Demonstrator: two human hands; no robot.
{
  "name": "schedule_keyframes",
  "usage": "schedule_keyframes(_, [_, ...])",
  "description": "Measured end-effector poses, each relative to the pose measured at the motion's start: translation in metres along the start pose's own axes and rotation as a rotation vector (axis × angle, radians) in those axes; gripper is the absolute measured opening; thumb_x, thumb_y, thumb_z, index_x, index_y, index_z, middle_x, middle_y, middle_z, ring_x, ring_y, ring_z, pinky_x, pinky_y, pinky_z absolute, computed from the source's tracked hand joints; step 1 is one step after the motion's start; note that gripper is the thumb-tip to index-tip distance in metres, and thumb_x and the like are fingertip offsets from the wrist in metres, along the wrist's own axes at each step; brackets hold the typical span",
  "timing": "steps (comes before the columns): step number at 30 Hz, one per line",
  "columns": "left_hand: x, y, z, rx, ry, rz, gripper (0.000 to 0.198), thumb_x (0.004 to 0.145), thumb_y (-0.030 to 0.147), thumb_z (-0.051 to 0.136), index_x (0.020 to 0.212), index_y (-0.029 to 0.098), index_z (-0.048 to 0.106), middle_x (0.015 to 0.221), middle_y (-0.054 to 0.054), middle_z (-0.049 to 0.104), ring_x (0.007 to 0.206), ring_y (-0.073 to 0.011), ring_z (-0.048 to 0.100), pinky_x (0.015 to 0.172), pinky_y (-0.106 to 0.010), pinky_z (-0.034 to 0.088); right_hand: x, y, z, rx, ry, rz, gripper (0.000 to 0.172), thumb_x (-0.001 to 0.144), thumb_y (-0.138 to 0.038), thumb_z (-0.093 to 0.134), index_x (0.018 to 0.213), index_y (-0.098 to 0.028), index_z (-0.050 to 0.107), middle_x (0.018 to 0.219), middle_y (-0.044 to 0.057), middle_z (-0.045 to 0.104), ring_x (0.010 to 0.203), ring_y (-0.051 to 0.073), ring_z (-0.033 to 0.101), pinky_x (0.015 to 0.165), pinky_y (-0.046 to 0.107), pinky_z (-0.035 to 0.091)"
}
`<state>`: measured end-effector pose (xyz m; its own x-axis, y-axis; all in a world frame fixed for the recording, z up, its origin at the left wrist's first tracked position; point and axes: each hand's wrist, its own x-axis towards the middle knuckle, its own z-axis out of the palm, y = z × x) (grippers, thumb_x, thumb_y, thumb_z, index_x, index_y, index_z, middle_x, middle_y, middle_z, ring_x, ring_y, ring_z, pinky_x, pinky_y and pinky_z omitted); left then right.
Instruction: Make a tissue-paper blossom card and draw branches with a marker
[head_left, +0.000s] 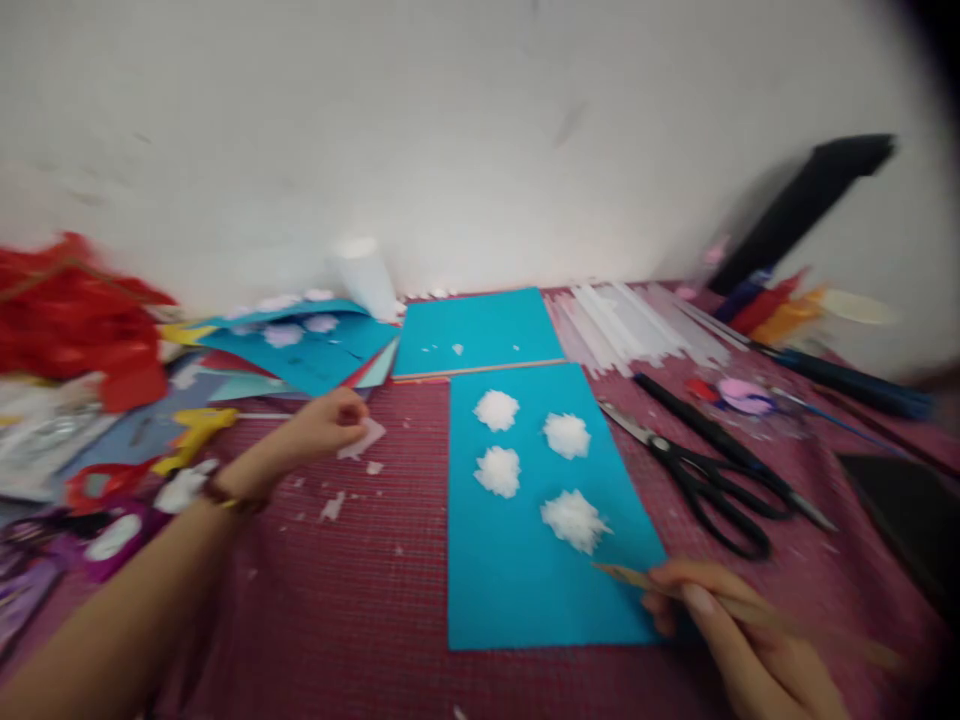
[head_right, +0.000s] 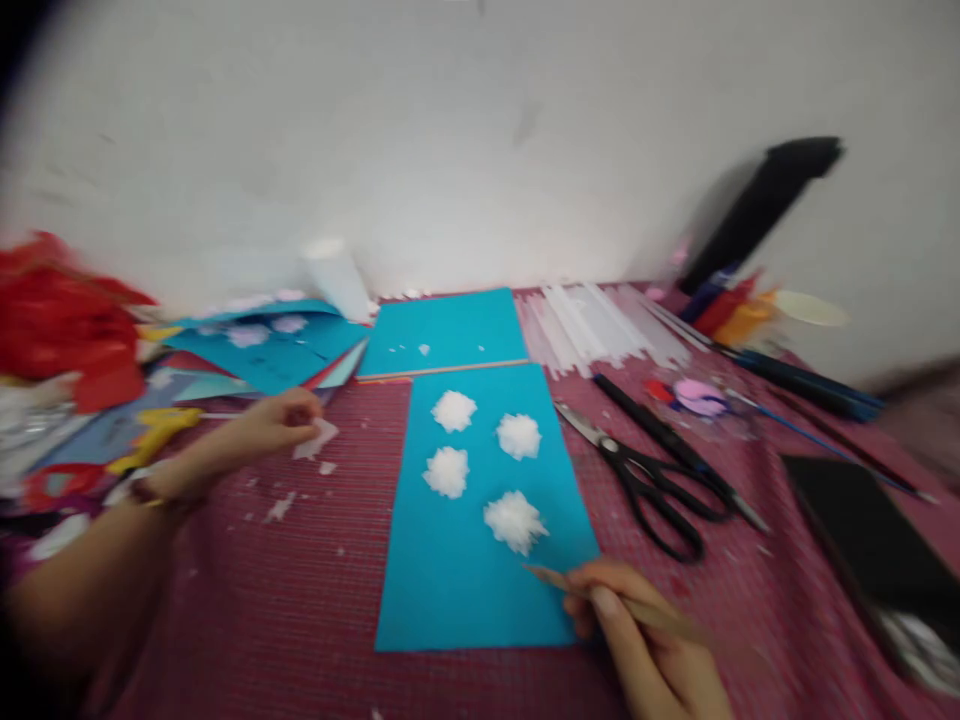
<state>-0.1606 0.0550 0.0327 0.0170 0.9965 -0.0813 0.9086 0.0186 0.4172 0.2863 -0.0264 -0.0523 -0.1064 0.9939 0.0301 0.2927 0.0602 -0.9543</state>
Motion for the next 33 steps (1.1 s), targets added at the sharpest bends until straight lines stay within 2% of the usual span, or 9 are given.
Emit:
schedule_keyframes(2, [-0.011,0.024,0.003,-0.03,0.073,0.083,0.044,0.081,0.036,0.024,0.078,0.011,0.059,0.089,0.007,0.054,0.094,-0.0133,0.059,0.087,-0.031,0.042,0.001,-0.012,0.0,0.058,0.01,-0.037,0.028,0.096,-0.044,0.053,0.089,-0.024,0.071,0.073,0.004,0.071,0.066,0.019,0.068,0.059,0.027,0.057])
schedule_keyframes(4, [-0.023,0.053,0.017,-0.101,0.062,0.201,0.022,0.073,0.04,0.05,0.071,0.018,0.056,0.094,0.006,0.065,0.092,-0.0168,0.062,0.082,-0.027,0.049,0.006,-0.021,0.0,0.125,0.029,-0.054,0.025,0.098,-0.041,0.052,0.094,-0.023,0.069,0.073,0.002,0.071,0.067,0.017,0.067,0.061,0.026,0.057])
schedule_keyframes(6, [-0.038,0.085,0.04,-0.177,0.024,0.414,0.01,0.077,0.025,0.047,0.07,0.023,0.054,0.086,0.004,0.067,0.078,-0.0144,0.064,0.066,-0.021,0.051,0.013,-0.027,-0.001,0.164,0.006,-0.05,0.023,0.099,-0.039,0.051,0.098,-0.023,0.068,0.078,0.002,0.071,0.071,0.016,0.068,0.064,0.026,0.056])
schedule_keyframes(8, [-0.053,0.119,0.068,-0.091,-0.136,0.648,0.015,0.084,0.019,0.045,0.077,0.026,0.056,0.085,0.001,0.069,0.068,-0.0132,0.064,0.057,-0.019,0.053,0.021,-0.032,-0.005,0.177,-0.06,-0.051,0.022,0.101,-0.037,0.05,0.103,-0.023,0.067,0.083,0.003,0.071,0.076,0.016,0.068,0.069,0.027,0.056])
schedule_keyframes(12, [-0.063,0.159,0.115,0.102,-0.129,0.9,0.027,0.073,0.008,0.043,0.087,0.023,0.061,0.094,-0.005,0.073,0.079,-0.024,0.07,0.069,-0.035,0.062,0.037,-0.041,-0.012,0.14,-0.227,-0.054,0.02,0.102,-0.032,0.048,0.106,-0.024,0.066,0.088,0.002,0.069,0.083,0.014,0.066,0.073,0.026,0.054])
schedule_keyframes(18, [-0.066,0.149,0.135,0.05,0.074,0.693,0.018,0.087,0.011,0.042,0.091,0.022,0.057,0.125,-0.012,0.063,0.116,-0.0239,0.06,0.091,-0.035,0.058,0.061,-0.033,-0.011,0.174,-0.219,-0.038,0.019,0.102,-0.032,0.049,0.107,-0.025,0.067,0.089,0.001,0.069,0.085,0.014,0.066,0.075,0.025,0.053])
schedule_keyframes(24, [-0.074,0.141,0.153,-0.078,-0.038,0.625,0.022,0.083,0.007,0.043,0.087,0.024,0.056,0.142,-0.008,0.053,0.136,-0.0262,0.046,0.11,-0.046,0.047,0.062,-0.02,-0.011,0.36,-0.239,0.068,0.02,0.102,-0.035,0.05,0.11,-0.028,0.068,0.089,0.001,0.071,0.084,0.013,0.067,0.077,0.024,0.054])
schedule_keyframes(29, [-0.071,0.145,0.167,-0.053,-0.01,0.736,0.022,0.088,0.007,0.042,0.084,0.023,0.057,0.139,-0.003,0.057,0.138,-0.0215,0.042,0.118,-0.042,0.037,0.067,-0.024,-0.014,0.378,-0.275,0.097,0.022,0.102,-0.035,0.049,0.111,-0.029,0.068,0.091,0.002,0.071,0.084,0.013,0.066,0.077,0.024,0.054])
schedule_keyframes(33, [-0.075,0.147,0.171,-0.158,0.2,0.647,0.025,0.094,0.013,0.043,0.077,0.023,0.059,0.119,0.004,0.068,0.116,-0.014,0.057,0.121,-0.033,0.026,0.069,-0.026,-0.015,0.406,-0.257,0.119,0.022,0.102,-0.035,0.049,0.112,-0.028,0.068,0.09,0.002,0.07,0.084,0.013,0.066,0.079,0.024,0.055])
